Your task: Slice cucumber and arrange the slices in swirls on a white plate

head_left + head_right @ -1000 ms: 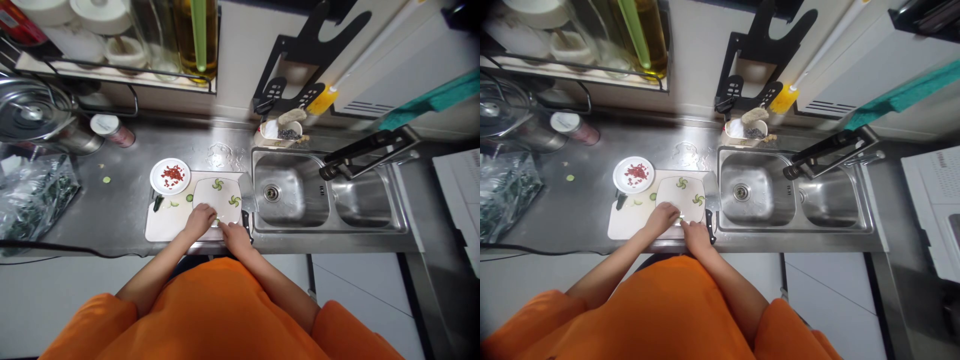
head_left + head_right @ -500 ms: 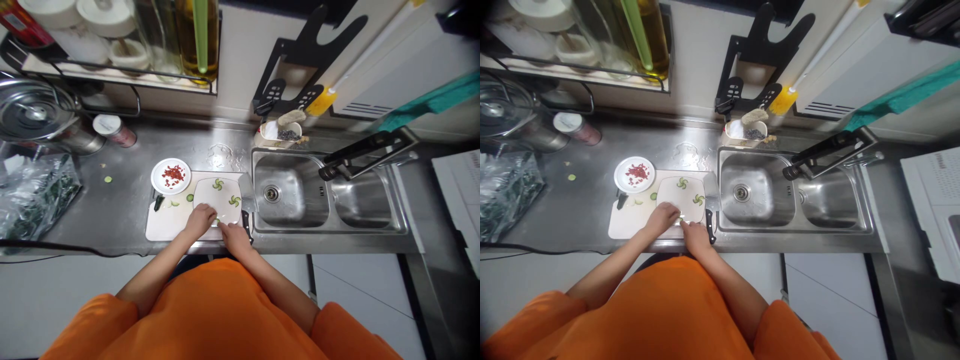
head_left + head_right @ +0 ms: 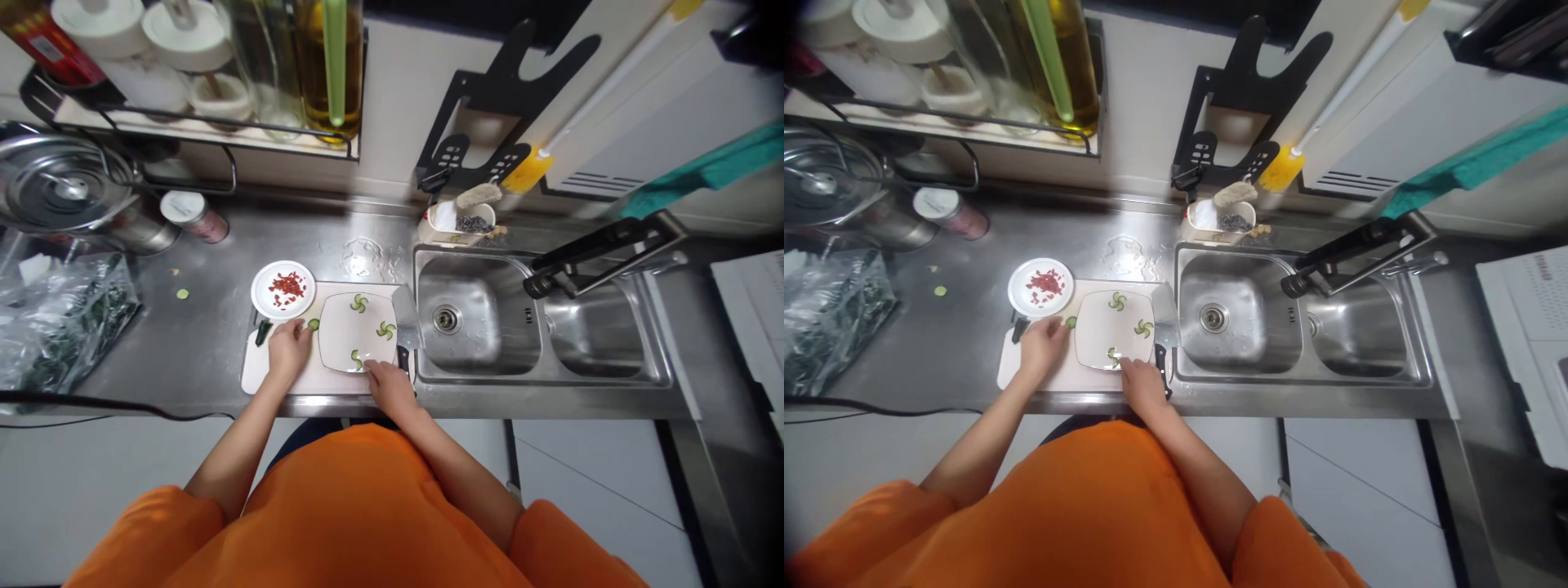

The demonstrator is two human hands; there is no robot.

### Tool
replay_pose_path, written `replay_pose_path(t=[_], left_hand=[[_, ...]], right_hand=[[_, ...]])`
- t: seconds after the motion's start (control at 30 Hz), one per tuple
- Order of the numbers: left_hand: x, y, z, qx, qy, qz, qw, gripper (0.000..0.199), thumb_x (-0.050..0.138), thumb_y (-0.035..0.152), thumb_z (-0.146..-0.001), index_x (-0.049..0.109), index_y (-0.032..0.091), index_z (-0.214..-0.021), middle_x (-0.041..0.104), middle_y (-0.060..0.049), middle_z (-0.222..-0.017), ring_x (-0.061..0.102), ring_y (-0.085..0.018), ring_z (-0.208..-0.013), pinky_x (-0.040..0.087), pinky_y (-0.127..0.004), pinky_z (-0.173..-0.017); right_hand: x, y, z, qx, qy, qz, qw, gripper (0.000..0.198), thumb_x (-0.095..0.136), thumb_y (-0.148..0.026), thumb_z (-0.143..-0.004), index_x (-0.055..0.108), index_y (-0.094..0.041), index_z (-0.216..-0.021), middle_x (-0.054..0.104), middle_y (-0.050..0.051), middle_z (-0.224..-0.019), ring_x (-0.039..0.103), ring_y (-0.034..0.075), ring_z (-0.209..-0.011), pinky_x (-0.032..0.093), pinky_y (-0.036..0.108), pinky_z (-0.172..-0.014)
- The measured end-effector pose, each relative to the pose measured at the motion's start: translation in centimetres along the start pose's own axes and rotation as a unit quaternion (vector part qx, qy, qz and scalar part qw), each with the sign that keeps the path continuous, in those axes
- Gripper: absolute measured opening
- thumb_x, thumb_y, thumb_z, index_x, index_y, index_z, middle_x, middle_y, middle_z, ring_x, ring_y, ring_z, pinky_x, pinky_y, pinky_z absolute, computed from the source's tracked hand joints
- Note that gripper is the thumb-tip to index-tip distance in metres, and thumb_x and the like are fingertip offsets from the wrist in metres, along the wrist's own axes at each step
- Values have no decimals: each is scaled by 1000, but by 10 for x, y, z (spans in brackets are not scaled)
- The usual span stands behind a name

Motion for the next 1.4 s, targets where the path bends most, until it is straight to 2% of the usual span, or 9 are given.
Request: replay_pose_path(t=[0.2,0.4,0.53,0.67,0.8,0.93,1.03,1.17,1.4], left_hand=[[10,-1,-4,-18,-18,-18,1000,29,51,37,-81,67,17,-93,69,-9,-87,60,-22,-82,41,-31,-77],[9,1,-6,-31,-11,-4,999,20,53,33,-79,66,19,-84,69,-6,-82,60,-20,-77,40,-29,-74],[4,4,-5,-46,-14,39,998,18,55,34,-77,65,19,-75,67,-3,-74,58,-17,-71,40,-27,-71],[-6,7,-2,-76,-24,135,988,20,61,37,-71,65,18,-77,64,1,-69,54,-13,-63,40,-24,-66],[-6,20,1,-70,-96,255,960,27,65,41,-67,63,16,-78,59,2,-63,49,-10,-57,38,-21,-58],[5,43,7,-43,-191,331,923,31,69,44,-64,61,16,-74,60,1,-65,50,-9,-59,39,-22,-59],[16,57,12,-35,-239,343,908,29,70,43,-63,61,16,-73,61,1,-66,51,-10,-59,40,-23,-60],[26,65,16,-35,-276,347,896,24,69,39,-64,62,17,-73,61,2,-64,53,-11,-59,40,-24,-61],[28,72,19,-47,-301,359,882,24,70,37,-64,62,17,-75,63,1,-66,55,-12,-62,42,-26,-65]], right_hand=[[2,-1,-2,-8,6,6,1000,31,36,-26,-94,57,-23,-117,65,7,-94,59,17,-86,35,25,-73],[0,-3,-3,-10,7,7,1000,29,39,-25,-93,59,-23,-114,65,7,-92,59,19,-85,35,26,-73],[0,-1,-4,-10,16,-18,1000,28,41,-24,-92,59,-23,-113,65,7,-93,59,19,-87,36,26,-75],[0,0,-9,-31,46,-83,995,26,44,-20,-90,61,-21,-110,65,7,-94,58,18,-89,38,26,-78],[-10,-1,-22,-54,115,-170,977,24,46,-17,-87,66,-18,-100,64,7,-87,56,17,-86,40,27,-79],[-29,0,-39,-46,173,-251,951,20,52,-19,-82,68,-19,-95,64,6,-88,54,16,-79,42,29,-77],[-40,1,-49,-25,165,-322,932,19,56,-23,-79,69,-19,-93,65,5,-86,55,15,-73,43,29,-75],[-42,5,-54,-1,133,-409,903,19,58,-30,-76,69,-19,-87,66,2,-79,55,14,-71,44,27,-70],[-37,9,-54,9,127,-424,897,10,58,-25,-71,66,-20,-72,64,-1,-68,55,13,-66,42,25,-66]])
Point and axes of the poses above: each hand's wrist, its own z-axis away from the middle knuckle, its own x-axis out of the palm, y = z × x, the point moved 5 cm from there along -z, towards the middle knuckle
